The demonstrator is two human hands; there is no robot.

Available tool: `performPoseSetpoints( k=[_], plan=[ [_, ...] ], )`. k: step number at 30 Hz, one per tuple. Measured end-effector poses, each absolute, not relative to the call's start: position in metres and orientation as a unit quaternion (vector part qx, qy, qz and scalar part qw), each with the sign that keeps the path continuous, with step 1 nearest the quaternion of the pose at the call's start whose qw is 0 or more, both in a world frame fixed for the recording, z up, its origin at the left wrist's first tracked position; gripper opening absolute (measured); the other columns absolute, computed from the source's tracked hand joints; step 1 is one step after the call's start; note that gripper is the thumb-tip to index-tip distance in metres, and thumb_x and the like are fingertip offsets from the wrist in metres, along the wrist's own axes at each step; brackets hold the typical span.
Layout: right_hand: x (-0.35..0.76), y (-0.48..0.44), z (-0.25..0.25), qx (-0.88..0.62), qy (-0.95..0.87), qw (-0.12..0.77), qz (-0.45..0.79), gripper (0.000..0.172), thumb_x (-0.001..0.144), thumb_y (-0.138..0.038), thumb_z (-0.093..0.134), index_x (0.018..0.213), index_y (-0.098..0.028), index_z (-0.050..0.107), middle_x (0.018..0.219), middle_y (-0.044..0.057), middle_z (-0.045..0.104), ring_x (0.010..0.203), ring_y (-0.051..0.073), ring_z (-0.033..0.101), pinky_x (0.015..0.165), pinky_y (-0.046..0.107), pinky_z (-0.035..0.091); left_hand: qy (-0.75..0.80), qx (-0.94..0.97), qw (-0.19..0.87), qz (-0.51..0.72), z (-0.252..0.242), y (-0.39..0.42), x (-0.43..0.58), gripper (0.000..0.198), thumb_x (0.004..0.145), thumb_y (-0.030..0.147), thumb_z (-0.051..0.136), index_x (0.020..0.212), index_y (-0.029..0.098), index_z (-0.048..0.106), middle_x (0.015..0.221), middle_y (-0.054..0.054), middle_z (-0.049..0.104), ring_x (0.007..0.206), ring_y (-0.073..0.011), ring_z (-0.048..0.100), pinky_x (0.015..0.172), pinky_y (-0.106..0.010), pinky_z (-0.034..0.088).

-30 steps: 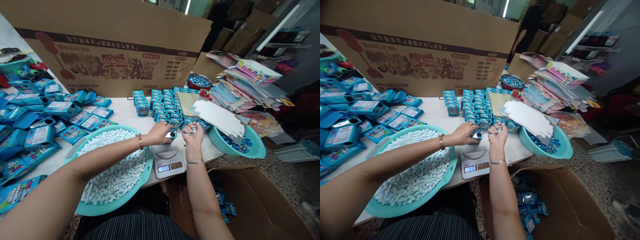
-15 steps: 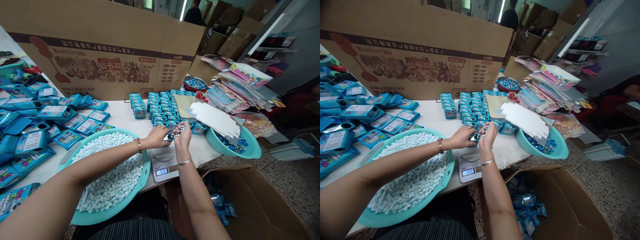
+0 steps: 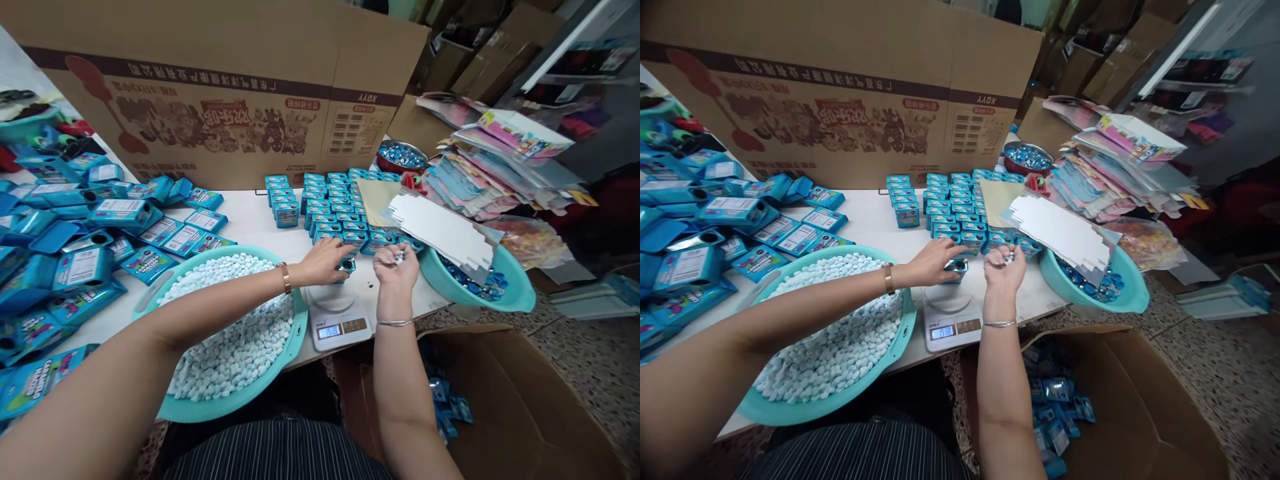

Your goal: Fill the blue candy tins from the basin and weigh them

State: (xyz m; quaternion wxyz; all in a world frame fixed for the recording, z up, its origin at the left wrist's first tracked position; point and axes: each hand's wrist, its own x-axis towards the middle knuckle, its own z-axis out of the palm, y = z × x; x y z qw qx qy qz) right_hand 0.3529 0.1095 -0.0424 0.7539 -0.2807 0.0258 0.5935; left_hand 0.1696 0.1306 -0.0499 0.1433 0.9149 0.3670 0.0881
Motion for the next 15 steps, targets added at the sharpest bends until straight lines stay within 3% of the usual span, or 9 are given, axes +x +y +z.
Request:
performPoseSetpoints(
  k=[6, 15],
  plan=[
    [0.369, 0.087, -0.052, -0.25, 0.04, 0.778, 0.575, 0.029, 0.094, -0.016, 0.039, 0.066, -0.021, 0.037, 0.047, -0.01, 0.035, 0.033, 0.005, 0.031, 0.034, 0.015, 0.025, 0.34, 0.934, 0.092, 0.054, -0.048, 0.124, 0.176, 0.063, 0.086, 0.035, 0.066, 0.144, 0.027, 0.045, 0.126, -0.012, 0.055, 0.116, -0.0323, 0.049, 0.098, -0.044, 0.037],
    [0.373, 0.077, -0.062, -0.244, 0.04, 0.788, 0.563, 0.028, 0.093, -0.016, 0.041, 0.066, -0.021, 0.038, 0.046, -0.011, 0.036, 0.032, 0.005, 0.031, 0.034, 0.015, 0.026, 0.341, 0.934, 0.09, 0.053, -0.052, 0.121, 0.175, 0.057, 0.087, 0.035, 0.066, 0.141, 0.023, 0.049, 0.125, -0.013, 0.055, 0.118, -0.032, 0.048, 0.1, -0.045, 0.036]
  ],
)
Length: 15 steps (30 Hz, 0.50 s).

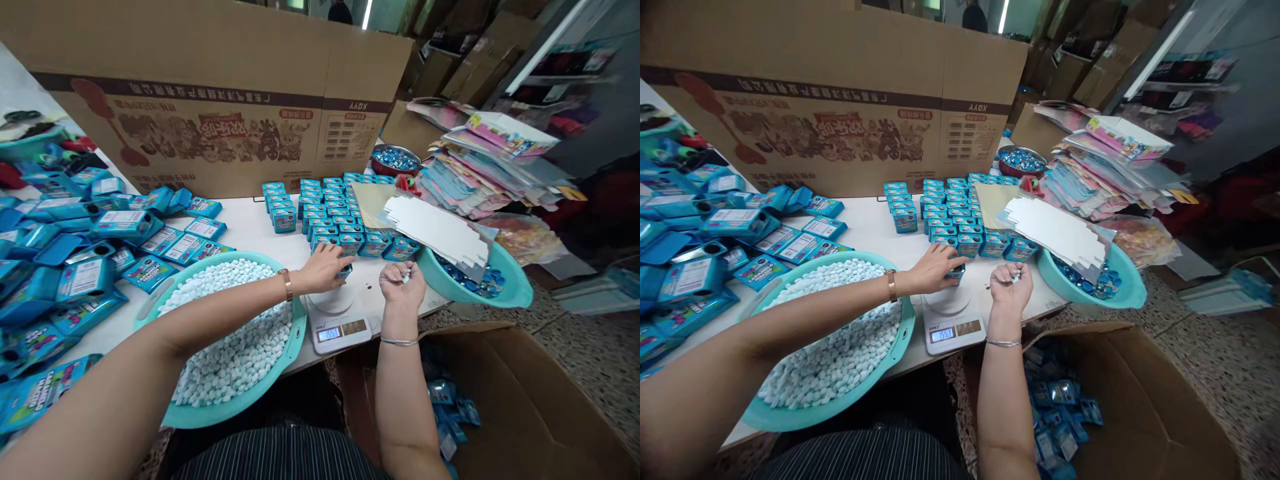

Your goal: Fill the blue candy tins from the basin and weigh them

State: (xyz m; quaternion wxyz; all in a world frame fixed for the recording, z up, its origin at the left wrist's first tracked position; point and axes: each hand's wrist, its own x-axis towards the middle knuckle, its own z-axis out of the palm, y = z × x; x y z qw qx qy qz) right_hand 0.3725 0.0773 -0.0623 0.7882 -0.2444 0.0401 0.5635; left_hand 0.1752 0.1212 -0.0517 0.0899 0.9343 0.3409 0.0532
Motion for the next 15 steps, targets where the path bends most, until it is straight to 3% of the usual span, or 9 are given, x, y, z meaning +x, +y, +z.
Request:
performPoseSetpoints(
  k=[11, 15],
  plan=[
    [0.366, 0.086, -0.083, -0.274, -0.032, 0.772, 0.572, 0.028, 0.083, -0.016, 0.056, 0.066, -0.022, 0.035, 0.048, -0.012, 0.034, 0.033, 0.004, 0.031, 0.035, 0.014, 0.027, 0.338, 0.936, 0.083, 0.058, -0.06, 0.121, 0.178, 0.05, 0.091, 0.031, 0.058, 0.14, 0.023, 0.05, 0.12, -0.013, 0.059, 0.115, -0.0309, 0.052, 0.097, -0.044, 0.039],
    [0.36, 0.086, -0.081, -0.27, -0.029, 0.765, 0.583, 0.027, 0.084, -0.015, 0.054, 0.066, -0.021, 0.034, 0.048, -0.012, 0.035, 0.034, 0.004, 0.032, 0.035, 0.014, 0.028, 0.348, 0.931, 0.103, 0.045, -0.059, 0.12, 0.181, 0.047, 0.093, 0.025, 0.055, 0.139, 0.023, 0.05, 0.112, -0.01, 0.061, 0.105, -0.0271, 0.058, 0.086, -0.037, 0.045]
  ],
)
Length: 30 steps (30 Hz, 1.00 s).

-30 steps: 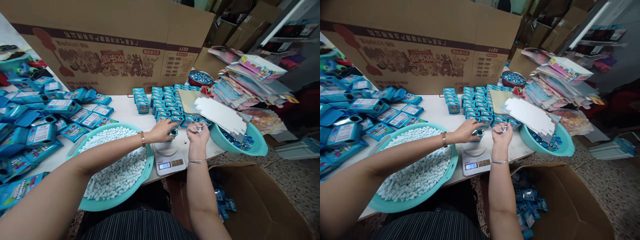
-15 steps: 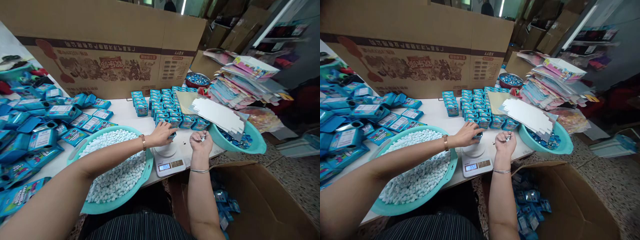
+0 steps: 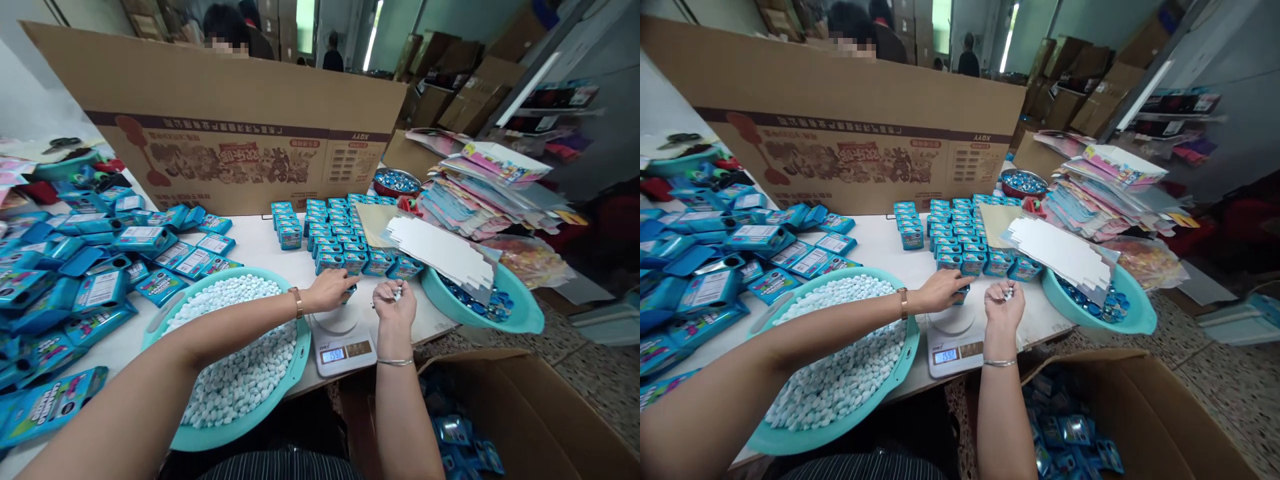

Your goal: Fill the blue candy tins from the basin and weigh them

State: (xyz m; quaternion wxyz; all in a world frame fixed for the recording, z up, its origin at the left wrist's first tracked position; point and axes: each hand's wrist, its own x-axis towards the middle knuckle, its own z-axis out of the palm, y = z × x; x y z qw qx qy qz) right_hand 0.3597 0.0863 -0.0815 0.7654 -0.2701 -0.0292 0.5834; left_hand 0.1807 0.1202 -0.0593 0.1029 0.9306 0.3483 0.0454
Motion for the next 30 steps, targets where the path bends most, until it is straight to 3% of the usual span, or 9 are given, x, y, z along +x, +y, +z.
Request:
performPoseSetpoints(
  k=[3, 6, 9, 13, 16, 19, 23, 30],
  plan=[
    [0.355, 0.084, -0.076, -0.257, -0.013, 0.757, 0.6, 0.024, 0.086, -0.016, 0.053, 0.068, -0.021, 0.038, 0.049, -0.011, 0.037, 0.034, 0.004, 0.035, 0.036, 0.014, 0.031, 0.359, 0.925, 0.107, 0.058, -0.044, 0.119, 0.169, 0.05, 0.095, 0.027, 0.053, 0.144, 0.025, 0.044, 0.116, -0.009, 0.06, 0.104, -0.0237, 0.06, 0.079, -0.031, 0.048],
    [0.346, 0.081, -0.073, -0.237, -0.011, 0.75, 0.617, 0.022, 0.087, -0.019, 0.053, 0.069, -0.021, 0.041, 0.051, -0.01, 0.04, 0.036, 0.005, 0.037, 0.036, 0.015, 0.032, 0.355, 0.924, 0.1, 0.103, -0.007, 0.114, 0.136, 0.049, 0.097, 0.027, 0.047, 0.146, 0.023, 0.042, 0.117, -0.009, 0.059, 0.106, -0.0228, 0.059, 0.083, -0.031, 0.048],
    [0.331, 0.08, -0.071, -0.232, -0.008, 0.732, 0.641, 0.021, 0.089, -0.02, 0.052, 0.07, -0.021, 0.042, 0.051, -0.01, 0.04, 0.036, 0.006, 0.037, 0.036, 0.015, 0.032, 0.36, 0.923, 0.071, 0.116, 0.045, 0.103, 0.091, 0.046, 0.094, 0.023, 0.044, 0.14, 0.021, 0.048, 0.112, -0.01, 0.062, 0.099, -0.0222, 0.06, 0.085, -0.033, 0.047],
    [0.303, 0.083, -0.07, -0.223, -0.037, 0.694, 0.684, 0.022, 0.088, -0.021, 0.057, 0.071, -0.021, 0.043, 0.053, -0.01, 0.04, 0.038, 0.006, 0.038, 0.037, 0.016, 0.033, 0.414, 0.908, 0.054, 0.029, 0.092, 0.087, 0.037, 0.037, 0.081, 0.024, 0.057, 0.116, 0.021, 0.066, 0.098, -0.007, 0.07, 0.087, -0.0219, 0.063, 0.077, -0.032, 0.047],
    [0.28, 0.085, -0.071, -0.219, -0.05, 0.674, 0.704, 0.022, 0.088, -0.022, 0.059, 0.072, -0.021, 0.044, 0.053, -0.01, 0.04, 0.038, 0.006, 0.038, 0.037, 0.016, 0.033, 0.43, 0.887, 0.105, -0.135, 0.088, 0.077, 0.011, 0.033, 0.073, 0.026, 0.066, 0.105, 0.023, 0.073, 0.09, -0.006, 0.073, 0.08, -0.0226, 0.064, 0.07, -0.032, 0.046],
    [0.263, 0.083, -0.074, -0.223, -0.054, 0.659, 0.716, 0.022, 0.089, -0.023, 0.059, 0.072, -0.021, 0.044, 0.054, -0.01, 0.04, 0.038, 0.005, 0.037, 0.037, 0.016, 0.032, 0.405, 0.863, 0.175, -0.247, 0.07, 0.069, -0.005, 0.04, 0.069, 0.025, 0.071, 0.109, 0.023, 0.074, 0.101, -0.009, 0.075, 0.091, -0.0256, 0.066, 0.075, -0.032, 0.049],
    [0.257, 0.078, -0.071, -0.231, -0.035, 0.66, 0.714, 0.021, 0.09, -0.023, 0.057, 0.073, -0.021, 0.044, 0.054, -0.01, 0.04, 0.037, 0.005, 0.036, 0.036, 0.016, 0.031, 0.407, 0.859, 0.215, -0.226, 0.075, 0.065, -0.016, 0.044, 0.071, 0.025, 0.07, 0.115, 0.024, 0.072, 0.111, -0.007, 0.074, 0.097, -0.0247, 0.066, 0.08, -0.032, 0.05],
    [0.263, 0.069, -0.049, -0.247, 0.031, 0.674, 0.696, 0.026, 0.097, -0.021, 0.043, 0.071, -0.021, 0.042, 0.051, -0.009, 0.039, 0.035, 0.005, 0.034, 0.035, 0.015, 0.03, 0.392, 0.841, 0.256, -0.27, 0.073, 0.058, -0.021, 0.039, 0.066, 0.023, 0.074, 0.104, 0.024, 0.077, 0.1, -0.006, 0.077, 0.086, -0.0229, 0.068, 0.072, -0.028, 0.052]
  ],
)
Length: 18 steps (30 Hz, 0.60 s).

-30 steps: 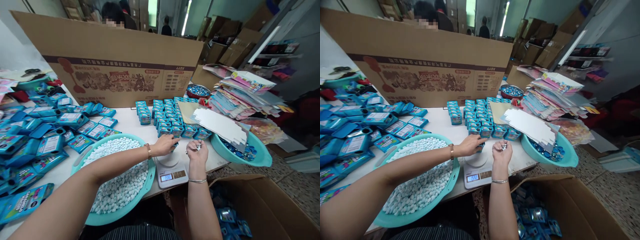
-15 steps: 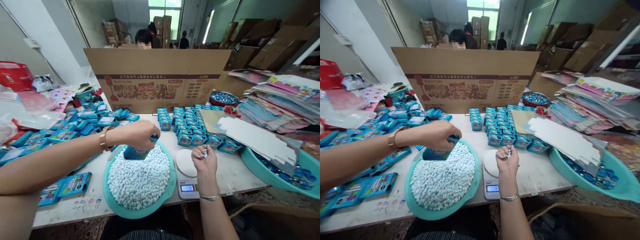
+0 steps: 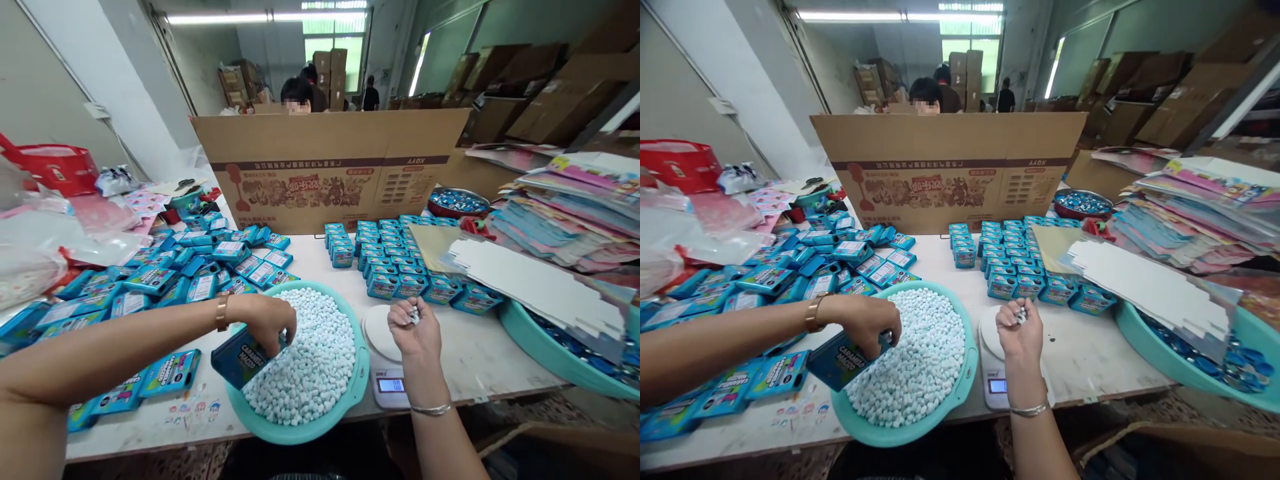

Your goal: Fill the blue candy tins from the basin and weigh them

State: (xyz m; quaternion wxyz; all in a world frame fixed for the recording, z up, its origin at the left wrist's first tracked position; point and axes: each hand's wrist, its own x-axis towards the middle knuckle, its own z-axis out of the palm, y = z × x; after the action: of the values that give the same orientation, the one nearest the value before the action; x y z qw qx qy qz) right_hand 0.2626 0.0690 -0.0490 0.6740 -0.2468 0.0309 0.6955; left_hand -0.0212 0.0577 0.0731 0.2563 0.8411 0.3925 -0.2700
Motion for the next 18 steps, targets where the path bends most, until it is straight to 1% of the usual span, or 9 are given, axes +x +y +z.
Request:
performPoseSetpoints(
  k=[2, 5, 8, 10, 13, 14, 15, 18],
  plan=[
    [0.264, 0.068, -0.05, -0.251, 0.036, 0.668, 0.699, 0.026, 0.096, -0.02, 0.045, 0.07, -0.021, 0.041, 0.051, -0.009, 0.039, 0.035, 0.005, 0.034, 0.034, 0.015, 0.03, 0.4, 0.849, 0.262, -0.226, 0.07, 0.058, -0.025, 0.039, 0.067, 0.021, 0.071, 0.105, 0.025, 0.077, 0.1, -0.004, 0.077, 0.086, -0.0218, 0.068, 0.072, -0.028, 0.052],
    [0.268, 0.07, -0.057, -0.246, 0.005, 0.67, 0.701, 0.026, 0.093, -0.021, 0.051, 0.07, -0.021, 0.04, 0.051, -0.01, 0.039, 0.035, 0.005, 0.035, 0.035, 0.015, 0.031, 0.41, 0.87, 0.252, -0.112, 0.077, 0.062, -0.03, 0.04, 0.072, 0.021, 0.066, 0.11, 0.027, 0.074, 0.099, -0.002, 0.076, 0.083, -0.0189, 0.068, 0.074, -0.027, 0.052],
    [0.274, 0.072, -0.066, -0.236, -0.039, 0.672, 0.701, 0.025, 0.09, -0.023, 0.059, 0.071, -0.021, 0.041, 0.052, -0.01, 0.04, 0.037, 0.005, 0.038, 0.036, 0.016, 0.033, 0.407, 0.887, 0.219, 0.009, 0.083, 0.066, -0.031, 0.037, 0.077, 0.025, 0.062, 0.113, 0.025, 0.071, 0.103, -0.003, 0.074, 0.086, -0.0186, 0.068, 0.079, -0.029, 0.052],
    [0.277, 0.074, -0.071, -0.236, -0.033, 0.676, 0.697, 0.024, 0.089, -0.022, 0.06, 0.072, -0.021, 0.042, 0.052, -0.01, 0.041, 0.037, 0.005, 0.039, 0.036, 0.016, 0.034, 0.403, 0.887, 0.193, 0.115, 0.078, 0.069, -0.031, 0.041, 0.083, 0.029, 0.06, 0.122, 0.023, 0.066, 0.11, -0.006, 0.072, 0.094, -0.0193, 0.068, 0.086, -0.031, 0.053],
    [0.281, 0.075, -0.077, -0.238, -0.009, 0.682, 0.691, 0.022, 0.088, -0.02, 0.059, 0.072, -0.021, 0.043, 0.052, -0.01, 0.041, 0.036, 0.005, 0.038, 0.035, 0.016, 0.033, 0.409, 0.865, 0.153, 0.247, 0.059, 0.08, -0.027, 0.057, 0.088, 0.033, 0.058, 0.142, 0.021, 0.047, 0.12, -0.009, 0.069, 0.105, -0.0204, 0.066, 0.095, -0.035, 0.053],
    [0.283, 0.076, -0.08, -0.238, -0.013, 0.683, 0.691, 0.021, 0.087, -0.02, 0.059, 0.073, -0.021, 0.043, 0.052, -0.01, 0.041, 0.036, 0.005, 0.039, 0.035, 0.016, 0.033, 0.414, 0.858, 0.141, 0.268, 0.052, 0.087, -0.024, 0.06, 0.089, 0.033, 0.058, 0.146, 0.021, 0.043, 0.122, -0.01, 0.068, 0.107, -0.0208, 0.065, 0.097, -0.036, 0.052],
    [0.285, 0.078, -0.082, -0.238, -0.023, 0.682, 0.691, 0.021, 0.086, -0.02, 0.06, 0.073, -0.021, 0.043, 0.053, -0.01, 0.041, 0.036, 0.005, 0.039, 0.036, 0.016, 0.033, 0.419, 0.855, 0.129, 0.276, 0.046, 0.095, -0.021, 0.06, 0.089, 0.033, 0.058, 0.145, 0.02, 0.043, 0.124, -0.01, 0.067, 0.109, -0.0214, 0.064, 0.099, -0.037, 0.052],
    [0.292, 0.082, -0.09, -0.235, -0.055, 0.681, 0.691, 0.024, 0.084, -0.021, 0.063, 0.073, -0.021, 0.042, 0.053, -0.01, 0.041, 0.037, 0.005, 0.041, 0.037, 0.016, 0.034, 0.435, 0.864, 0.086, 0.239, 0.03, 0.131, -0.005, 0.048, 0.09, 0.032, 0.057, 0.136, 0.019, 0.051, 0.13, -0.01, 0.065, 0.118, -0.0233, 0.062, 0.104, -0.038, 0.049]
  ],
)
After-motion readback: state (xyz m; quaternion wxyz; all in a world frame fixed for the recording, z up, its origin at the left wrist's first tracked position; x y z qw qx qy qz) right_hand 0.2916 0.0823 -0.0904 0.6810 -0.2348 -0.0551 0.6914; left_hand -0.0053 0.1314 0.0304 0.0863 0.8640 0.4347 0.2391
